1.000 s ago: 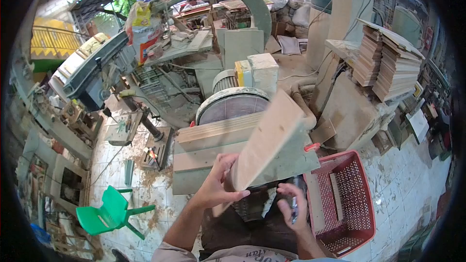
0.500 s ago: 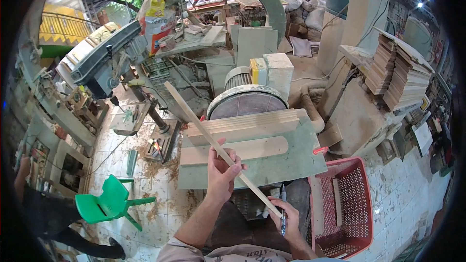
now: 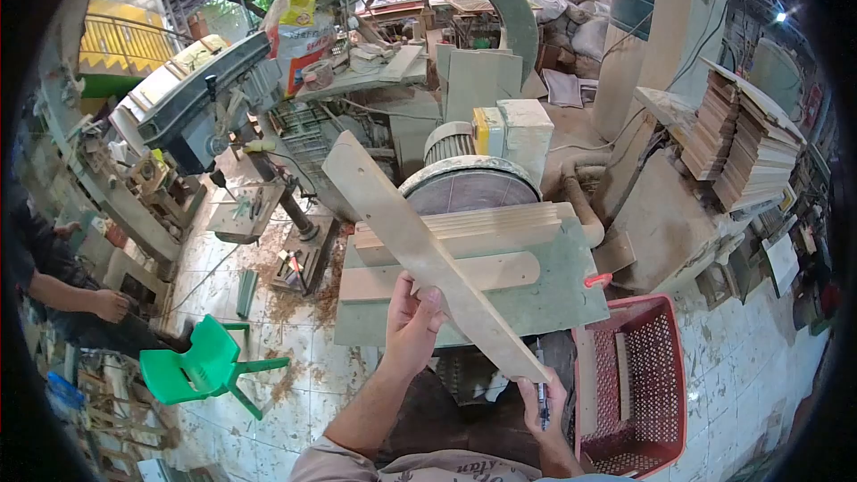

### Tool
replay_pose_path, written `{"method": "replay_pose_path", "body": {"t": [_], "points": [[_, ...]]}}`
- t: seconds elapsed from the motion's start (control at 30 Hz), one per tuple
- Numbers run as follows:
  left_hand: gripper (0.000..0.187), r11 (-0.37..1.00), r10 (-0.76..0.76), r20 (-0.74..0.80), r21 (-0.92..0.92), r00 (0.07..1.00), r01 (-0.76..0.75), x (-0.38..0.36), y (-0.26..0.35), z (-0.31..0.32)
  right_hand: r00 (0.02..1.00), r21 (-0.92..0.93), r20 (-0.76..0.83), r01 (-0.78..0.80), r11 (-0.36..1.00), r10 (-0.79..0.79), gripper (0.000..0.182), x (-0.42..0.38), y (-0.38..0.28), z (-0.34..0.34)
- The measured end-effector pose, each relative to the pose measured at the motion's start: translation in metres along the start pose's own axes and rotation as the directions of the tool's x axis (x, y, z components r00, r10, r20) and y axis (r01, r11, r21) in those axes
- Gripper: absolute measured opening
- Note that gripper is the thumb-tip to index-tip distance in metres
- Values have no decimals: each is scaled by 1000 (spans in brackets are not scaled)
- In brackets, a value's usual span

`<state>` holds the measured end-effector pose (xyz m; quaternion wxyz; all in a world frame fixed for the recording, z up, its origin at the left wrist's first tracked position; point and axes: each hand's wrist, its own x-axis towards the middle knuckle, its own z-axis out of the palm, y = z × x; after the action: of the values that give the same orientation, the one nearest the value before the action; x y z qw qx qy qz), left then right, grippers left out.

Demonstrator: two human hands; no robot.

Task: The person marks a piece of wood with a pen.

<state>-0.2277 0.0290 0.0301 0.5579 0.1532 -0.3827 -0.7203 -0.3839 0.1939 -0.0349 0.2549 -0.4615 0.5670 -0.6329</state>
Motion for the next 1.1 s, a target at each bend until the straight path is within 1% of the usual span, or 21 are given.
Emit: {"method": "replay_pose_path", "body": {"t": [0.03,0.1,0.13,0.2,0.23,0.3,0.33,0.4,0.57,0.63,0.67,0.73,0.83,0.97,1.03,1.1], "points": [[44,1000,2,0,0,1000,-2,0,-2,-5,1000,32,-11,2,999,-2,20,0,0,0],[34,997,34,146,-74,989,-24,1,-3,-13,1000,56,-14,-6,998,7,20,1,1,-1],[34,997,36,146,-73,989,-26,0,-2,-11,1000,79,-18,-17,997,18,20,1,1,-2],[33,1000,6,70,1,998,-7,-3,2,-1,1000,95,-15,-19,995,21,21,1,8,-4],[33,1000,8,70,2,998,-8,-3,3,1,1000,109,-15,-20,994,21,21,1,11,-4],[34,999,2,106,31,994,-6,-4,4,3,999,135,-8,-38,990,39,22,1,10,-4],[34,999,3,106,33,994,-6,-4,2,-2,998,158,-2,-56,986,57,22,1,9,-4],[37,998,-26,161,56,987,17,-3,-3,-16,998,151,1,-61,987,62,22,1,6,-4],[37,997,-9,121,73,993,1,-3,0,-4,997,171,8,-74,983,74,22,2,3,-4],[37,997,-5,109,81,994,-3,-3,1,-2,996,117,25,-84,990,82,21,1,8,-6],[37,997,-8,107,75,994,0,-3,1,-2,996,118,26,-85,989,82,21,1,7,-6],[36,997,-10,106,71,994,3,-2,0,-4,998,87,33,-55,995,52,21,3,2,-6],[37,998,-13,90,68,996,7,-1,-1,-8,998,135,43,-42,990,36,20,6,-5,-3],[37,998,-8,95,66,995,2,0,-1,-9,997,139,49,-58,989,52,21,6,-4,-3],[37,999,-5,99,51,995,0,0,-2,-10,996,107,54,-77,991,71,22,5,-3,-4],[37,999,-11,77,48,997,7,1,-3,-11,995,127,58,-86,988,79,22,4,1,-4]]}}
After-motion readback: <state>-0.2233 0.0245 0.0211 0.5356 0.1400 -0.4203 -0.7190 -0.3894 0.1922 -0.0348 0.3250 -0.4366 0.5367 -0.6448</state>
